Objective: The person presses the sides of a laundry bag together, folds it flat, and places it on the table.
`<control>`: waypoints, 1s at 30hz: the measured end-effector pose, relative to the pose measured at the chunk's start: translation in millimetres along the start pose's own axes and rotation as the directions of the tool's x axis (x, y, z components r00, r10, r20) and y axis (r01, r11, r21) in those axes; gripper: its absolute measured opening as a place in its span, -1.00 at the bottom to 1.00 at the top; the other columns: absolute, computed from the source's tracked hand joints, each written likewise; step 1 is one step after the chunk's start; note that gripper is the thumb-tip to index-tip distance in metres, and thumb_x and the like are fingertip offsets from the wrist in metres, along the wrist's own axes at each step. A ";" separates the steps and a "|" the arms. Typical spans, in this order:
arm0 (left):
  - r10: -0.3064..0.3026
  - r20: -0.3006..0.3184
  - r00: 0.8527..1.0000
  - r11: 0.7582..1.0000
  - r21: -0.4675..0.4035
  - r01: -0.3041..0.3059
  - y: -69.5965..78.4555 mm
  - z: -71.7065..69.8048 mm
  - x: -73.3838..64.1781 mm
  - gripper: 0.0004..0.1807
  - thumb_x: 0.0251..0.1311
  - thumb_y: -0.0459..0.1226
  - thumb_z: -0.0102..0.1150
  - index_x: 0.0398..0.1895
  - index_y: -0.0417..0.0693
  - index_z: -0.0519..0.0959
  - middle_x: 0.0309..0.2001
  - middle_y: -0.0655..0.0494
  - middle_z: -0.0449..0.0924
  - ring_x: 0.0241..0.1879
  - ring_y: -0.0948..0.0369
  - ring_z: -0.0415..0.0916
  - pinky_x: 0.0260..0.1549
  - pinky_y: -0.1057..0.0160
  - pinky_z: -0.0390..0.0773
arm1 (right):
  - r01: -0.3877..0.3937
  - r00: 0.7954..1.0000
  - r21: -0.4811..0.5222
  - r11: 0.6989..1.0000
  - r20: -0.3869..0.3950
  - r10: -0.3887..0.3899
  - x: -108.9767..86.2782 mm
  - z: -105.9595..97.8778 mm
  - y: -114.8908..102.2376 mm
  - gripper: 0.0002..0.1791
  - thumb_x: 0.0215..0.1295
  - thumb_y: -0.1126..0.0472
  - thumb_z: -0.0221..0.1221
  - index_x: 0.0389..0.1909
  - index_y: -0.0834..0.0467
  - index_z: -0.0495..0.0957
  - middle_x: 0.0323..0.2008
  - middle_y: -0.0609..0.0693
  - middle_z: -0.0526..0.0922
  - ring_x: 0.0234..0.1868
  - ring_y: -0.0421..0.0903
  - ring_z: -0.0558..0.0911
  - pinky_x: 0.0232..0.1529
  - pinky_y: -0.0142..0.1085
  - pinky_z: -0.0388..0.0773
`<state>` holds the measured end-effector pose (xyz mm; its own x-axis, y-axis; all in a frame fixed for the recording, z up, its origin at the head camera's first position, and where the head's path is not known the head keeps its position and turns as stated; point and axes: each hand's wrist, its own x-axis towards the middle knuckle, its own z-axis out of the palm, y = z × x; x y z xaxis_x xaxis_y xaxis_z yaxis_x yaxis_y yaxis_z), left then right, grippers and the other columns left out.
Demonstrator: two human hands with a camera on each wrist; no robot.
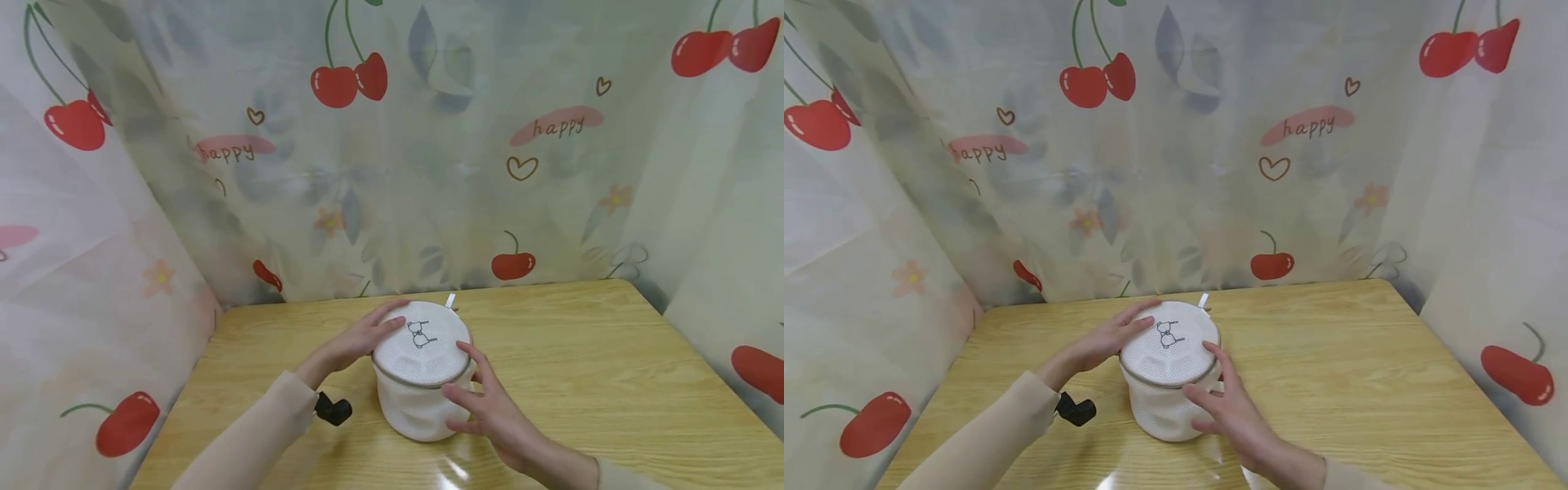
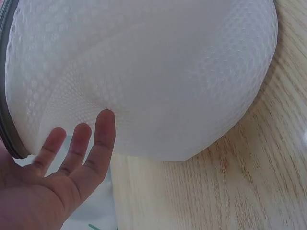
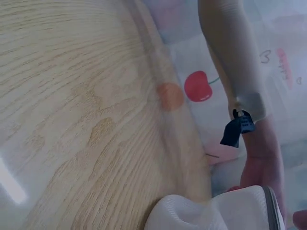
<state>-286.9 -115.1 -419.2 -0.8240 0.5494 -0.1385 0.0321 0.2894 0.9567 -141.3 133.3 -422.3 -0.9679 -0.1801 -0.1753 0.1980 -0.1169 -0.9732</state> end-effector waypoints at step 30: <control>-0.054 -0.043 0.998 0.999 0.003 0.054 -34.3 24.0 -9.3 -0.53 0.48 -0.13 0.23 0.37 0.00 0.42 0.53 -0.13 0.18 0.22 0.06 0.43 0.04 0.17 0.54 | 0.065 0.994 -0.053 0.996 -0.088 -0.070 34.5 3.8 36.4 -0.20 0.27 0.47 0.32 0.49 0.15 0.25 0.49 0.38 0.14 0.18 0.15 0.55 0.00 -0.14 0.62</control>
<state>-266.8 -111.3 -456.9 -0.8483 0.4984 -0.1789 -0.0111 0.3212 0.9470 -166.9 119.1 -463.3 -0.9892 -0.0852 -0.1194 0.1260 -0.0769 -0.9891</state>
